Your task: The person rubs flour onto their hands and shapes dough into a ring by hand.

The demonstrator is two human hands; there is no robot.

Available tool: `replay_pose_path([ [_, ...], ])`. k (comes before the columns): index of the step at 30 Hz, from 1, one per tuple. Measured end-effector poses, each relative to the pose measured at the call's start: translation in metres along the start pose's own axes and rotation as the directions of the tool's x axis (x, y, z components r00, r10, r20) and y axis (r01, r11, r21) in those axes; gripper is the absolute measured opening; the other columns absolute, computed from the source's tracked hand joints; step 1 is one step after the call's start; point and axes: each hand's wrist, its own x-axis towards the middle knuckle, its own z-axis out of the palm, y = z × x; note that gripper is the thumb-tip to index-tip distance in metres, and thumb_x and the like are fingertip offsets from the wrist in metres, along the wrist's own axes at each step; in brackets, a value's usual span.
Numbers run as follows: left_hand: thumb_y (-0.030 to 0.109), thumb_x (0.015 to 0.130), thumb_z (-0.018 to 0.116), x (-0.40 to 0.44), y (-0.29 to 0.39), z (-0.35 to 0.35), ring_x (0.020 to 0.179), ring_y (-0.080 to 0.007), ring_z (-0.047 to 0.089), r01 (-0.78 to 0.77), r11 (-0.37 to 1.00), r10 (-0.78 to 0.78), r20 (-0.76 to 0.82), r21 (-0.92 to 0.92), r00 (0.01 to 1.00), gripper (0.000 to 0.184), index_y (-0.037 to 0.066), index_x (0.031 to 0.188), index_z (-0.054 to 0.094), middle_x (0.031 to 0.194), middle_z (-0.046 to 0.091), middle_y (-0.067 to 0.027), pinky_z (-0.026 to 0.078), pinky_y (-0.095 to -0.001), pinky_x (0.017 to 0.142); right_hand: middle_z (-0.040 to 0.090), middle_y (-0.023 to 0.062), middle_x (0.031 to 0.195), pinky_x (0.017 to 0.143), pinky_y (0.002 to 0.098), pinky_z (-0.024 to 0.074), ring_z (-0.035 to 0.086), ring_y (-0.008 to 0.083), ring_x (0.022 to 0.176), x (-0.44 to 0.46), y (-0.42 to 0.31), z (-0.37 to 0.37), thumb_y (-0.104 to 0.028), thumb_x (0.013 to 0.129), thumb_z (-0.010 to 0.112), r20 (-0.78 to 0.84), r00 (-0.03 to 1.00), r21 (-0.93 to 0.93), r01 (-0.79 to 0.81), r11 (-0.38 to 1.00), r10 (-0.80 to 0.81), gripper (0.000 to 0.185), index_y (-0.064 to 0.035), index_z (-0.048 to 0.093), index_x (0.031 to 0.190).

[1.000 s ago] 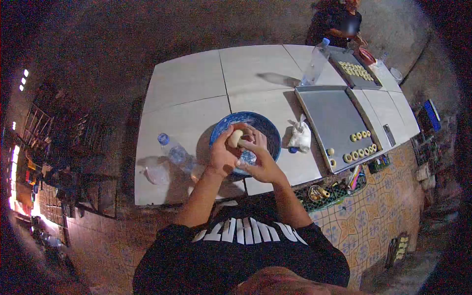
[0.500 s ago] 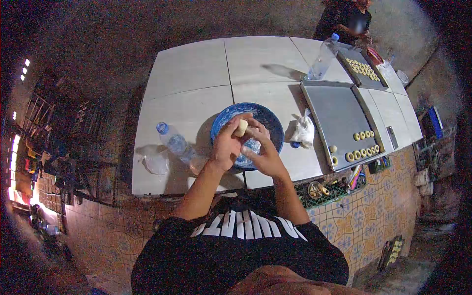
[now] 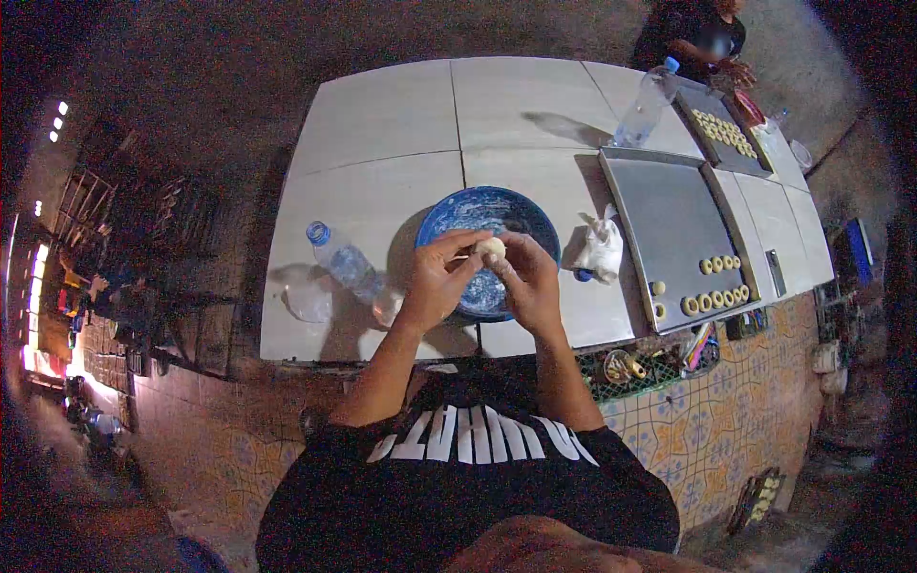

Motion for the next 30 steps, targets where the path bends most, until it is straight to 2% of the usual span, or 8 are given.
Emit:
replay_pose_path([
  [8,-0.001,0.096,0.070,-0.013,0.012,-0.004,0.099,-0.0179,0.072,0.170,0.959,-0.184,-0.040,-0.229,0.982,0.024,-0.005,0.119,0.064,0.110,0.073,-0.0125,0.059,-0.0295,0.088,0.074,0.0136,0.114,0.094,0.0329,0.0535,0.069,0.0191,0.107,-0.004,0.001,0.004,-0.014,0.099,0.069,0.014,1.000,0.103,-0.004,0.995,0.002,0.027,0.0020,0.071,0.120],
  [10,0.005,0.096,0.073,-0.011,0.028,-0.007,0.096,-0.0161,0.073,0.182,0.983,-0.182,-0.034,-0.003,0.983,0.023,-0.003,0.116,0.066,0.111,0.073,-0.0121,0.060,-0.0285,0.084,0.075,0.0126,0.112,0.092,0.0337,0.0533,0.068,0.0182,0.107,-0.002,-0.005,0.004,-0.019,0.099,0.068,0.090,0.995,-0.054,0.055,0.997,-0.050,0.028,0.0015,0.072,0.117],
  [18,0.011,0.098,0.072,-0.009,0.012,-0.005,0.101,-0.0155,0.072,0.098,0.991,-0.106,-0.080,-0.090,0.991,0.027,0.000,0.123,0.067,0.111,0.074,-0.0104,0.058,-0.0297,0.088,0.073,0.0121,0.114,0.096,0.0343,0.0519,0.067,0.0197,0.108,-0.001,-0.018,0.015,-0.013,0.098,0.068,-0.054,0.999,0.220,0.011,0.975,0.001,0.024,0.0022,0.072,0.117],
  [22,0.010,0.099,0.070,-0.007,0.022,-0.007,0.103,-0.0151,0.070,0.000,0.998,0.005,-0.074,0.063,0.997,0.028,0.001,0.125,0.068,0.113,0.074,-0.0104,0.057,-0.0300,0.093,0.073,0.0131,0.117,0.097,0.0351,0.0519,0.068,0.0200,0.107,-0.002,-0.006,0.013,-0.015,0.097,0.070,0.031,0.999,0.037,0.042,0.998,-0.043,0.028,0.0022,0.071,0.119],
  [23,0.010,0.099,0.070,-0.008,0.018,-0.004,0.103,-0.0146,0.070,0.011,0.993,-0.019,-0.076,-0.114,0.997,0.028,0.001,0.125,0.069,0.113,0.074,-0.0101,0.057,-0.0297,0.091,0.073,0.0135,0.118,0.097,0.0352,0.0518,0.068,0.0201,0.106,-0.002,-0.006,0.012,-0.015,0.097,0.070,0.024,0.998,0.010,0.058,0.998,-0.058,0.029,0.0023,0.071,0.119],
  [26,0.010,0.099,0.071,-0.009,0.019,-0.006,0.104,-0.0147,0.070,-0.050,0.994,0.058,-0.081,0.099,0.995,0.027,0.001,0.124,0.071,0.113,0.075,-0.0104,0.057,-0.0288,0.090,0.071,0.0096,0.111,0.097,0.0321,0.0528,0.067,0.0160,0.104,0.000,-0.010,0.009,-0.009,0.102,0.064,-0.011,0.998,-0.020,0.054,0.998,-0.054,0.022,0.0054,0.069,0.118],
  [27,0.010,0.098,0.072,-0.010,0.016,-0.005,0.103,-0.0152,0.070,0.119,0.989,-0.126,-0.090,-0.085,0.988,0.026,0.000,0.122,0.072,0.114,0.074,-0.0108,0.057,-0.0280,0.089,0.071,0.0091,0.110,0.097,0.0320,0.0528,0.067,0.0158,0.103,-0.001,-0.013,0.009,-0.009,0.102,0.064,-0.033,0.998,0.030,0.050,0.998,-0.049,0.021,0.0055,0.069,0.117],
  [30,0.010,0.098,0.072,-0.012,0.011,-0.001,0.102,-0.0156,0.071,0.082,0.992,-0.095,-0.130,-0.101,0.987,0.025,0.000,0.121,0.072,0.115,0.074,-0.0117,0.057,-0.0280,0.088,0.071,0.0081,0.109,0.093,0.0312,0.0524,0.066,0.0152,0.100,-0.003,-0.015,0.014,-0.010,0.100,0.066,-0.072,0.996,0.080,0.056,0.995,-0.050,0.021,0.0039,0.069,0.116],
])
